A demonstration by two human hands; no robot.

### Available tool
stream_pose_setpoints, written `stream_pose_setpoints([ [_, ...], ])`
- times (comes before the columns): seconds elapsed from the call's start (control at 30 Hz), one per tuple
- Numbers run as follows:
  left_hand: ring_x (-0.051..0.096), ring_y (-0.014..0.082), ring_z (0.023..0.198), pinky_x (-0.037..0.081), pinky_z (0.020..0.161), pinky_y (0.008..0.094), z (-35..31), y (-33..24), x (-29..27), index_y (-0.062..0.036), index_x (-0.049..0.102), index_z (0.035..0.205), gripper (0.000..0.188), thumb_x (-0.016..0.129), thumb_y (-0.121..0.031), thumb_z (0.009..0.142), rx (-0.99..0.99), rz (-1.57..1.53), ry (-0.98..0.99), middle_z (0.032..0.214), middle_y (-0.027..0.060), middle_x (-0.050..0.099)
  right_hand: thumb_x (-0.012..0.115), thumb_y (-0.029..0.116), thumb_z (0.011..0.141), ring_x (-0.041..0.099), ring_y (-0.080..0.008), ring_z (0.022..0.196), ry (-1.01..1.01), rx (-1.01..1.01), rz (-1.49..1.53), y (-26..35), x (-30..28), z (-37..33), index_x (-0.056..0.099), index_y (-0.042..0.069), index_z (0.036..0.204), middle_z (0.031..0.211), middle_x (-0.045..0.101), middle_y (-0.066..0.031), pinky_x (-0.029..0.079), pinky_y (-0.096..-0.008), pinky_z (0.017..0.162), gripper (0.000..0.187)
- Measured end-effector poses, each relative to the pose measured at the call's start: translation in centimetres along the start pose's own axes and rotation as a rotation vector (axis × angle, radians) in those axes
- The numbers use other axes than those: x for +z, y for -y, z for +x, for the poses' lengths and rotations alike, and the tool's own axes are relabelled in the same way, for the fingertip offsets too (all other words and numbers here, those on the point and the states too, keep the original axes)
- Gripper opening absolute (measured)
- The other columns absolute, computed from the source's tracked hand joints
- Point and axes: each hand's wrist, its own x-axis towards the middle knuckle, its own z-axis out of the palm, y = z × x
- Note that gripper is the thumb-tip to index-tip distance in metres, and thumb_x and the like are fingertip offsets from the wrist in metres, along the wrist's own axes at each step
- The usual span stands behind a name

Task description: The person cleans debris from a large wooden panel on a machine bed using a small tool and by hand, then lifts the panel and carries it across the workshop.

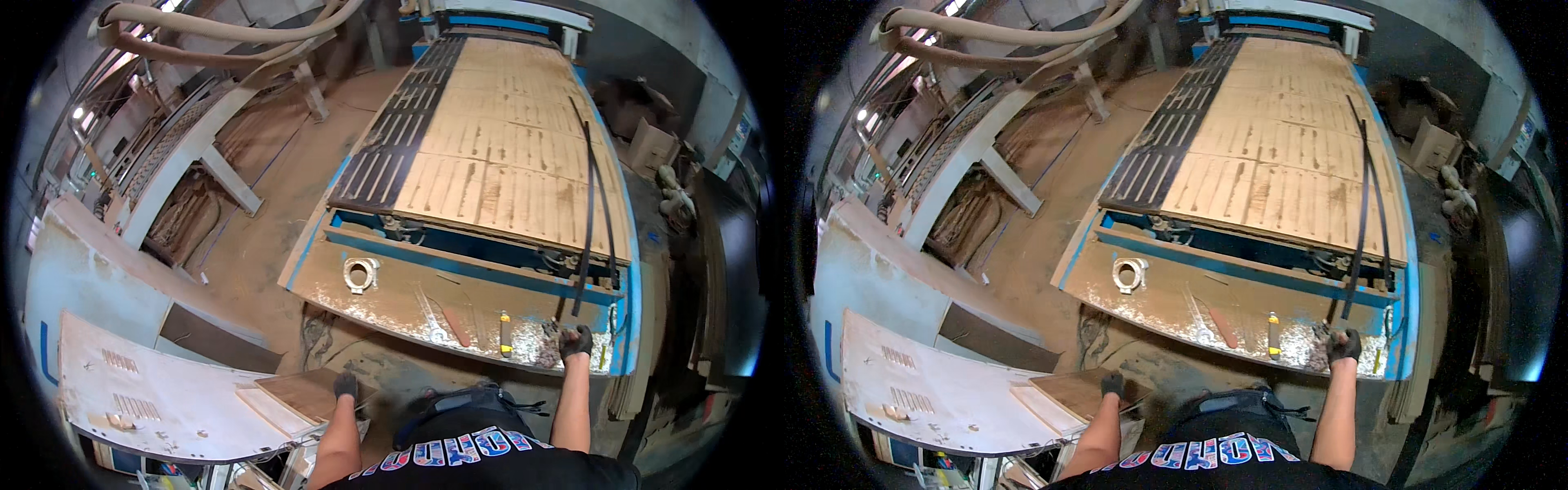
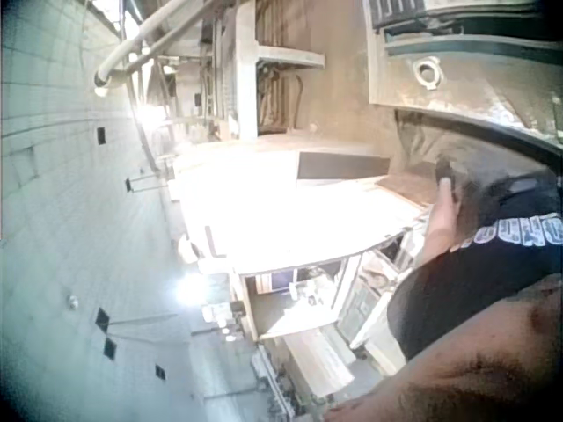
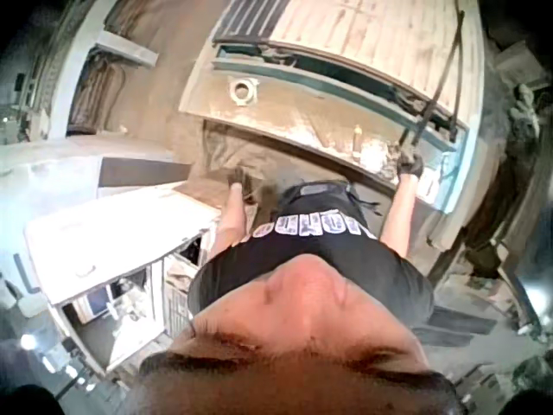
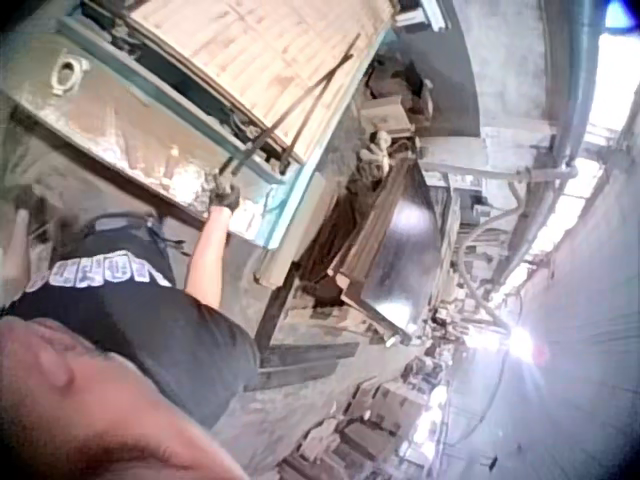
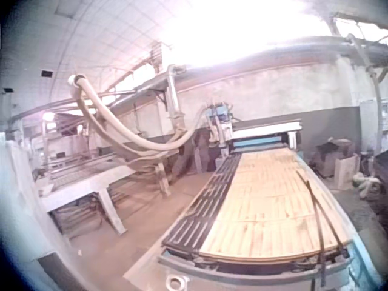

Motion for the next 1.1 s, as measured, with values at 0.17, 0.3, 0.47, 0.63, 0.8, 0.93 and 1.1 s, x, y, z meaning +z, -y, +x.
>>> stream_pose_setpoints([
  [0.17, 0.064, 0.0306, 0.076, 0.05, 0.069, 0.0418, 6.9, -1.8, -9.7, -0.0022, 0.067, 0.092, 0.027, 0.054, -0.024, 0.083, -0.322, -1.063, -0.394, 0.086, 0.0192, 0.067, 0.06, 0.022, 0.09, 0.055, -0.0188, 0.072, -0.131, -0.402, -0.02, -1.4, 2.8, -0.8, 0.051, 0.014, 0.103, 0.085, 0.053, -0.0044, 0.045, -0.034, 0.059, 0.018],
  [0.3, 0.062, 0.02, 0.065, 0.048, 0.06, 0.0355, 9.5, -2.3, -15.0, -0.0003, 0.066, 0.091, 0.026, 0.056, -0.024, 0.087, -0.308, -1.178, -0.421, 0.077, 0.012, 0.067, 0.055, 0.018, 0.093, 0.052, -0.019, 0.068, -0.066, -0.578, -0.084, -3.7, 11.1, -10.2, 0.041, 0.02, 0.135, 0.091, 0.056, -0.0051, 0.044, -0.0339, 0.052, 0.044],
  [0.47, 0.061, 0.0187, 0.062, 0.052, 0.057, 0.0313, 22.7, -1.1, -18.8, -0.0063, 0.063, 0.096, 0.019, 0.06, -0.024, 0.09, -0.23, -1.799, -0.16, 0.085, 0.009, 0.066, 0.056, 0.012, 0.09, 0.053, -0.0166, 0.077, -0.043, -0.607, -0.297, -5.6, 11.4, -9.3, 0.046, 0.016, 0.135, 0.1, 0.057, -0.0048, 0.046, -0.0339, 0.063, 0.047],
  [0.63, 0.06, 0.0156, 0.065, 0.045, 0.057, 0.0308, 35.1, -6.6, -27.4, -0.0117, 0.063, 0.108, 0.025, 0.06, -0.029, 0.089, -0.311, -2.129, -0.143, 0.081, 0.0012, 0.064, 0.059, 0.029, 0.091, 0.051, -0.0167, 0.075, -0.132, -0.552, -0.048, -9.0, 8.5, -9.5, 0.055, 0.012, 0.117, 0.091, 0.055, -0.0054, 0.044, -0.0316, 0.068, 0.032],
  [0.8, 0.056, 0.0227, 0.081, 0.043, 0.064, 0.0391, 46.2, -11.3, -31.6, -0.0149, 0.061, 0.107, 0.027, 0.061, -0.033, 0.088, -0.497, -2.141, 0.078, 0.097, 0.0045, 0.059, 0.066, 0.036, 0.085, 0.051, -0.0162, 0.091, -0.255, -0.508, -0.149, -12.3, 8.5, -13.0, 0.053, 0.015, 0.117, 0.107, 0.05, -0.0025, 0.041, -0.0329, 0.079, 0.041],
  [0.93, 0.061, 0.0259, 0.099, 0.049, 0.081, 0.0465, 52.7, -12.6, -32.3, -0.0135, 0.062, 0.118, 0.037, 0.043, -0.034, 0.094, 0.045, -2.467, 0.417, 0.11, 0.0086, 0.065, 0.063, 0.033, 0.087, 0.053, -0.0169, 0.095, -0.13, -0.564, -0.245, -13.2, 10.8, -16.0, 0.053, 0.017, 0.126, 0.113, 0.051, -0.0033, 0.042, -0.0332, 0.079, 0.043],
  [1.1, 0.062, 0.0284, 0.104, 0.05, 0.089, 0.0461, 56.8, -14.4, -33.2, -0.0087, 0.062, 0.116, 0.037, 0.043, -0.032, 0.094, 0.102, -2.476, 0.221, 0.114, 0.0128, 0.065, 0.058, 0.026, 0.088, 0.058, -0.0166, 0.081, -0.105, -0.55, -0.307, -15.1, 11.8, -14.7, 0.057, 0.018, 0.12, 0.094, 0.059, -0.0004, 0.043, -0.0329, 0.069, 0.033],
])
